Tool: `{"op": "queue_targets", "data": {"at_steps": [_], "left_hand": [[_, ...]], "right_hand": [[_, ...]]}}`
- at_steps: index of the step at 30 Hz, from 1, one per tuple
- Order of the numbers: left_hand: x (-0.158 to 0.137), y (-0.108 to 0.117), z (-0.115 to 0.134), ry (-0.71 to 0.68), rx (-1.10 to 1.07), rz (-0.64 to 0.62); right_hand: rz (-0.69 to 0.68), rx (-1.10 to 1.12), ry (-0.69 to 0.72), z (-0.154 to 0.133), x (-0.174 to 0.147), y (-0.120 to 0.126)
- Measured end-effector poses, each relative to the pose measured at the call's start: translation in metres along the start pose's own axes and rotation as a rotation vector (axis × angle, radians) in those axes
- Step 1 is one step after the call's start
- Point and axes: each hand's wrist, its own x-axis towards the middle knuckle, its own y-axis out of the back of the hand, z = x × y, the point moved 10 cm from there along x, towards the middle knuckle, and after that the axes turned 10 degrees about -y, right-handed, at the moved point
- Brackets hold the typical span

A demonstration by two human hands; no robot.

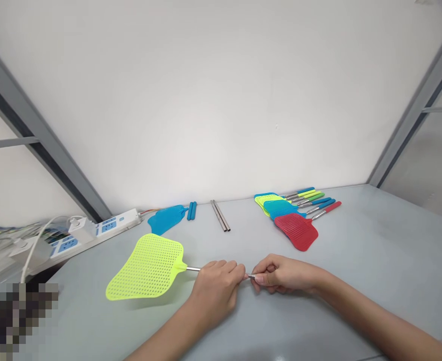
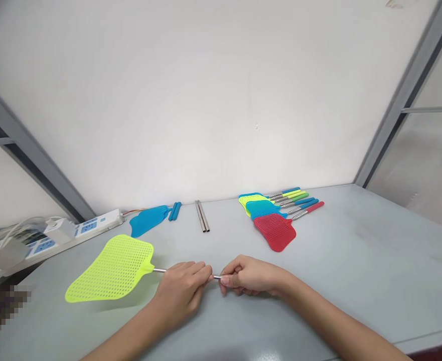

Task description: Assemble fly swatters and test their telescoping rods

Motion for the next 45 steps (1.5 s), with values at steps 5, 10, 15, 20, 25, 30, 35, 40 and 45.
{"op": "queue_targets", "data": {"at_steps": [5, 10, 15, 20, 25, 30, 35, 40, 45], "left_hand": [[0.001, 0.002, -0.002, 0.012, -0.052, -0.008], [0.001, 0.004, -0.003, 0.010, -0.069, -0.018], [0.003, 0.005, -0.006, 0.025, -0.093, -0.023], [0.002, 0.007, -0.014, 0.035, -0.097, -0.009], [0.001, 0.008, -0.020, 0.016, -0.093, 0.028], [0.000, 0.007, -0.020, 0.006, -0.077, 0.054], [-0.001, 0.010, -0.015, 0.018, -0.074, 0.058], [-0.003, 0.011, -0.010, 0.021, -0.093, 0.062], [-0.002, 0.005, 0.000, -0.005, -0.092, 0.014]], "right_hand": [[0.012, -0.002, 0.004, -0.002, -0.001, 0.002], [0.007, -0.003, 0.015, -0.003, -0.001, 0.002], [0.061, -0.034, 0.057, -0.010, -0.004, 0.007], [0.085, -0.080, 0.059, -0.011, -0.005, 0.014], [0.087, -0.075, 0.012, -0.005, -0.002, 0.018], [0.027, 0.008, -0.056, 0.002, -0.001, 0.014], [0.007, 0.006, -0.045, 0.000, -0.006, 0.011], [-0.003, -0.008, 0.007, -0.004, -0.007, 0.008], [0.023, -0.082, 0.018, -0.007, -0.008, 0.007]]}}
